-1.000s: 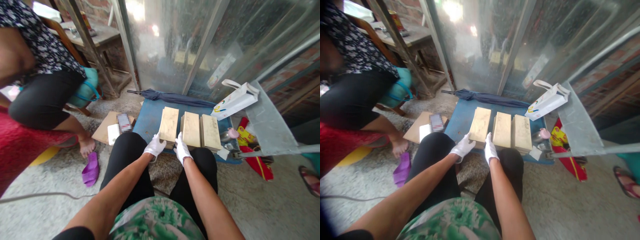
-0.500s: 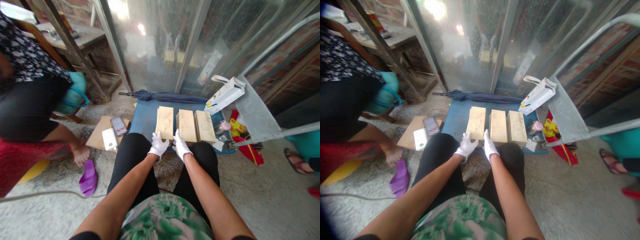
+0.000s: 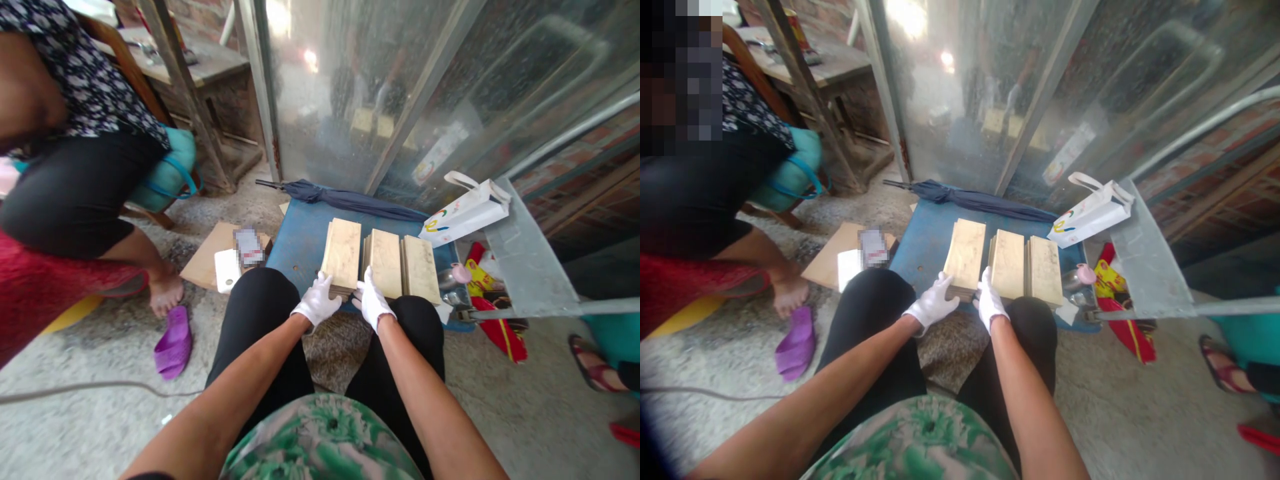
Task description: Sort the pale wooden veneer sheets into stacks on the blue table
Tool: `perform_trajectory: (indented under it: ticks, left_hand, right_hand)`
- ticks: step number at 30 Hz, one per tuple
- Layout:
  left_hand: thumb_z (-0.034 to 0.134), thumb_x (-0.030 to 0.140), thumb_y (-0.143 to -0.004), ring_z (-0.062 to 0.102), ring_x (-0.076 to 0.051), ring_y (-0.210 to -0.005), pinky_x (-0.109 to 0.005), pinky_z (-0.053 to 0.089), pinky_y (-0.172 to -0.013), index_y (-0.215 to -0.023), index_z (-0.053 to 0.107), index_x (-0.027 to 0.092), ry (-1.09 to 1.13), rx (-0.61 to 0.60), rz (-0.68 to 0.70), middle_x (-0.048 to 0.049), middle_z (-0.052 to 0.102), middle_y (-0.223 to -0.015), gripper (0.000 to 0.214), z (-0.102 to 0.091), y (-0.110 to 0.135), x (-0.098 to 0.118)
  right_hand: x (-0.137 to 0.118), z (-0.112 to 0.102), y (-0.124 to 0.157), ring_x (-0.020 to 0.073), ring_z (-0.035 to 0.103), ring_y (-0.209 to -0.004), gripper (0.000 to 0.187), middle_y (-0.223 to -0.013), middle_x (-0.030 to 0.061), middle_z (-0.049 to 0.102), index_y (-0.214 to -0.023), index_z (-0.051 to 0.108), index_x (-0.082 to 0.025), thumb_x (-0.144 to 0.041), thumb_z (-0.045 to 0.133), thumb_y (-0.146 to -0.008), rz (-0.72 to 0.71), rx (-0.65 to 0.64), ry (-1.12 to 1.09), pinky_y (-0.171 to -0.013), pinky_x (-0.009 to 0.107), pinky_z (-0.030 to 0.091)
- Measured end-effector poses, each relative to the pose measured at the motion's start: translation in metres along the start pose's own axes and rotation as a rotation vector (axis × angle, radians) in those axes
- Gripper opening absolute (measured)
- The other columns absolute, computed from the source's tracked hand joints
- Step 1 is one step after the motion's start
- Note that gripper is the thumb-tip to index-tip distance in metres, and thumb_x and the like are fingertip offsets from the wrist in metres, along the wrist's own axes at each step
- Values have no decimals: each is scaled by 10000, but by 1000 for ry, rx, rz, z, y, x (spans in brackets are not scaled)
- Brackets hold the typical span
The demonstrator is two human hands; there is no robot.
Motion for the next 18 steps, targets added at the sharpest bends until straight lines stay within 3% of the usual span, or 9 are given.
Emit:
perform_trajectory:
  ticks: [4, 10, 12, 15, 18]
  left_hand:
    - [591, 374, -824, 491, -264, -1293, -260, 372, -1067, -1409, 431, 121, 107, 1, -20, -186, 327, -1516, 657, 5, 3, -4]
    - [572, 366, -855, 621, -215, -1118, -239, 450, -966, -1230, 589, 149, 195, 29, -86, -121, 629, -1242, 433, 4, 17, 8]
    - [552, 340, -868, 634, -213, -1086, -242, 459, -944, -1189, 615, 145, 240, 27, -117, -114, 678, -1154, 381, 6, 27, 7]
    - [564, 283, -851, 618, -236, -1121, -272, 445, -966, -1230, 590, 112, 278, 54, -251, -155, 651, -1214, 417, 10, 38, -3]
    - [557, 231, -836, 638, -224, -1081, -269, 459, -926, -1227, 588, 135, 331, 79, -346, -135, 664, -1200, 404, 14, 35, -15]
  right_hand:
    - [3, -6, 2, 241, 389, -1366, 790, -1488, 155, 399, -1321, 530, -131, -751, 344, -868, 8, -33, 15, -1125, 420, 313]
    - [16, -19, 7, 256, 462, -1309, 762, -1441, 188, 449, -1197, 610, -112, -755, 401, -845, 41, -55, 25, -1096, 425, 356]
    - [21, -25, 15, 270, 497, -1275, 736, -1367, 199, 523, -1132, 637, -114, -755, 442, -826, 75, -72, 41, -1068, 440, 390]
    - [31, -34, 26, 294, 561, -1199, 686, -1167, 205, 651, -1015, 679, -131, -754, 479, -807, 156, -152, 102, -998, 478, 457]
    - [40, -45, 26, 311, 613, -1118, 656, -1015, 202, 696, -942, 693, -125, -738, 506, -805, 143, -151, 80, -928, 501, 507]
Point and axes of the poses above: each hand's wrist, its own y-axis away from the middle knuckle, its own z-axis out of the palm, x = y × z, the point moved 3 cm from there along -y, towards the middle knuckle
